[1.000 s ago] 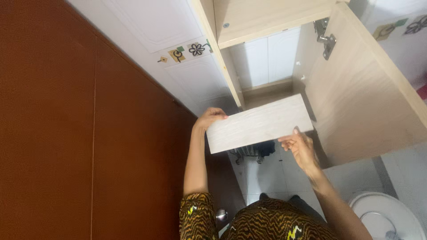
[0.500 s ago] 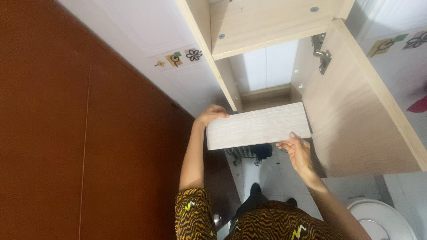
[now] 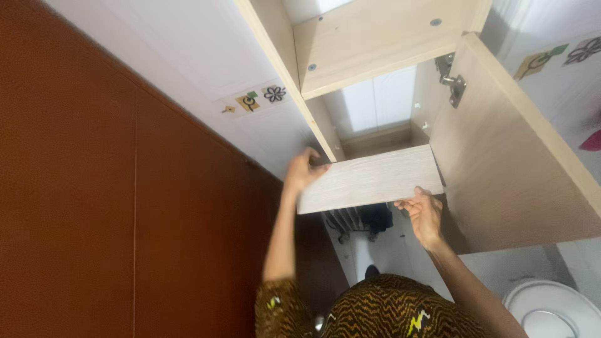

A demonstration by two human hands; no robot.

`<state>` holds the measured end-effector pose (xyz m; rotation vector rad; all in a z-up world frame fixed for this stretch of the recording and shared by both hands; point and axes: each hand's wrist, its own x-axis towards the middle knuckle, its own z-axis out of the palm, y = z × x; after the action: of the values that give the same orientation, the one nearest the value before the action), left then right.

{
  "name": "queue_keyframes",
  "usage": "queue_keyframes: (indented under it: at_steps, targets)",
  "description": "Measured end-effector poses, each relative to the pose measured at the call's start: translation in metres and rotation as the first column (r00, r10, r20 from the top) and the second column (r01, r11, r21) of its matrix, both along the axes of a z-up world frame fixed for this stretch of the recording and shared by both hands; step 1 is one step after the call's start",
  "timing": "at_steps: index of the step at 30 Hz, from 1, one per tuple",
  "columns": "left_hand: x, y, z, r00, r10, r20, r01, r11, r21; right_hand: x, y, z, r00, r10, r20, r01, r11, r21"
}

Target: The person assembles a wall-mounted cabinet by threading a white string through the top frame, then retrieves a wooden panel from a blue basin and inserts it into the cabinet as a shelf. The person handles the panel and string by hand without visible tools.

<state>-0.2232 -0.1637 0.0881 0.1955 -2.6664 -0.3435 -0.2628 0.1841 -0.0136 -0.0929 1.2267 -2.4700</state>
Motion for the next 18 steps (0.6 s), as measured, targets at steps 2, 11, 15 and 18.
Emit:
queue_keyframes:
  at_steps: [2,11,15,18]
  targets:
    - [0.023,0.034,0.008,0.970,0.142,-0.195,-0.166,0.980,-0.108,-0.005,-0.004,-0.001,1.000,-0.005,-0.004,0.005,0.998,-0.057]
    - [0.074,0.213,-0.061,0.998,0.063,0.028,-0.029,0.004,1.000,-0.012,-0.003,-0.002,1.000,-0.018,-0.009,0.018,0.999,-0.029]
    - [0.049,0.210,-0.090,0.926,0.345,-0.153,0.242,-0.233,0.942,-0.007,-0.003,0.004,1.000,-0.004,-0.015,0.003,0.998,-0.056]
    - [0.041,0.212,-0.101,0.878,0.464,-0.117,0.247,-0.230,0.941,-0.005,-0.002,0.009,1.000,-0.007,0.012,0.008,0.995,-0.097]
